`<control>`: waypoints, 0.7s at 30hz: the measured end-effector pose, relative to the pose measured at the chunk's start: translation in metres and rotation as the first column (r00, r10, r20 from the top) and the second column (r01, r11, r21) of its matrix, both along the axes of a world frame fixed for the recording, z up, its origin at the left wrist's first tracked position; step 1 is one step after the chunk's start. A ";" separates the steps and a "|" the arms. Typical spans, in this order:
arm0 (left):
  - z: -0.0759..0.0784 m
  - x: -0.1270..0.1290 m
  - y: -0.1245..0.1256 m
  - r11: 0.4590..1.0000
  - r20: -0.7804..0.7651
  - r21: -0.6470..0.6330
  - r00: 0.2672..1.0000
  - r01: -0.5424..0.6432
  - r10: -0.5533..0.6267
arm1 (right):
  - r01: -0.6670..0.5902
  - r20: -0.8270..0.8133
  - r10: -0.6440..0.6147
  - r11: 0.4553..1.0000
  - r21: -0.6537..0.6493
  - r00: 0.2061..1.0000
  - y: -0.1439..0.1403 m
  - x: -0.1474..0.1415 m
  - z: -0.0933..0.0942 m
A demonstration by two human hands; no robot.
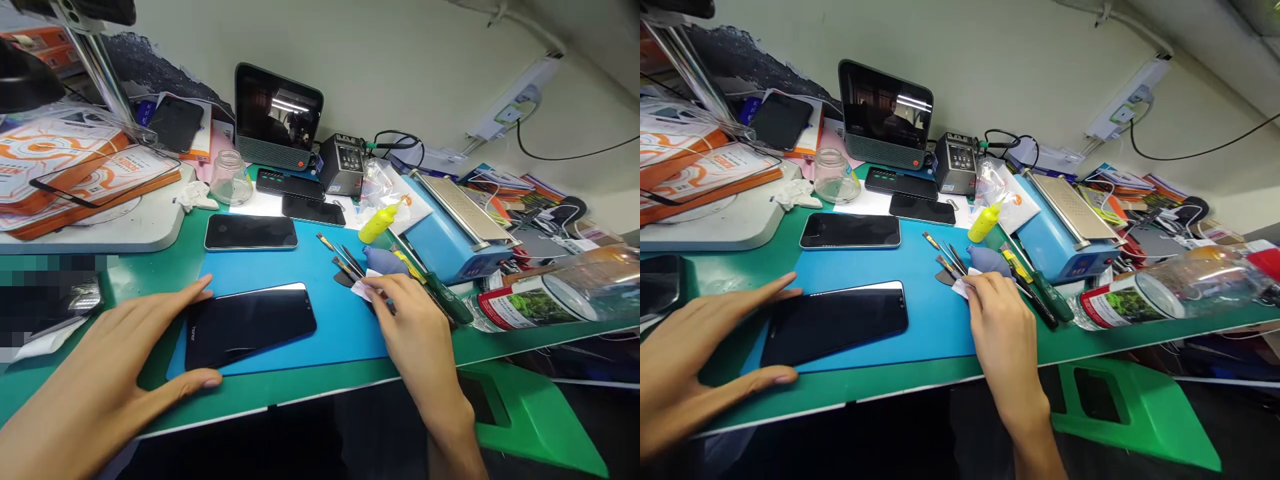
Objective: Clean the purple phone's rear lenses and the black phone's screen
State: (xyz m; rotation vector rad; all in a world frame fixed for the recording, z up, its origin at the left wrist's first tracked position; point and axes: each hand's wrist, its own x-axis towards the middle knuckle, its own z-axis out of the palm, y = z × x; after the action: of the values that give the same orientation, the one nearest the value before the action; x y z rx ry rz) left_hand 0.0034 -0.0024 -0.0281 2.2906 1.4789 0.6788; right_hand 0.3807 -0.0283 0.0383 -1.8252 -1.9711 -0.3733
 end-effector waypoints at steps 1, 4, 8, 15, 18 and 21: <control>0.000 0.000 0.001 1.000 0.005 0.029 1.000 0.008 -0.008 | -0.020 -0.028 0.021 0.999 0.026 0.999 0.001 0.001 0.001; 0.004 0.002 0.004 0.996 0.010 0.085 0.999 0.042 -0.043 | -0.013 -0.098 0.028 0.988 0.151 0.995 0.019 0.000 0.010; 0.010 0.006 0.003 0.988 0.007 0.124 0.996 0.090 -0.092 | -0.011 -0.071 0.021 0.992 0.127 0.997 0.070 -0.009 0.031; 0.014 0.010 0.002 0.981 0.012 0.153 0.993 0.115 -0.119 | 0.097 0.149 -0.071 0.980 -0.174 0.986 0.068 -0.018 0.041; 0.016 0.009 0.000 0.987 0.022 0.125 0.994 0.104 -0.107 | 0.186 0.253 -0.110 0.936 -0.300 0.961 0.054 -0.018 0.032; 0.019 0.009 -0.001 0.992 0.040 0.084 0.995 0.093 -0.096 | 0.242 0.322 -0.122 0.898 -0.367 0.939 0.055 -0.021 0.028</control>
State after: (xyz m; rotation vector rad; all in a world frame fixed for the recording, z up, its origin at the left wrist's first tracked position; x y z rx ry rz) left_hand 0.0119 -0.0037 -0.0096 2.3741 1.3366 0.7709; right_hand 0.3600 0.0270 0.0666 -2.3453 -2.2037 -0.3260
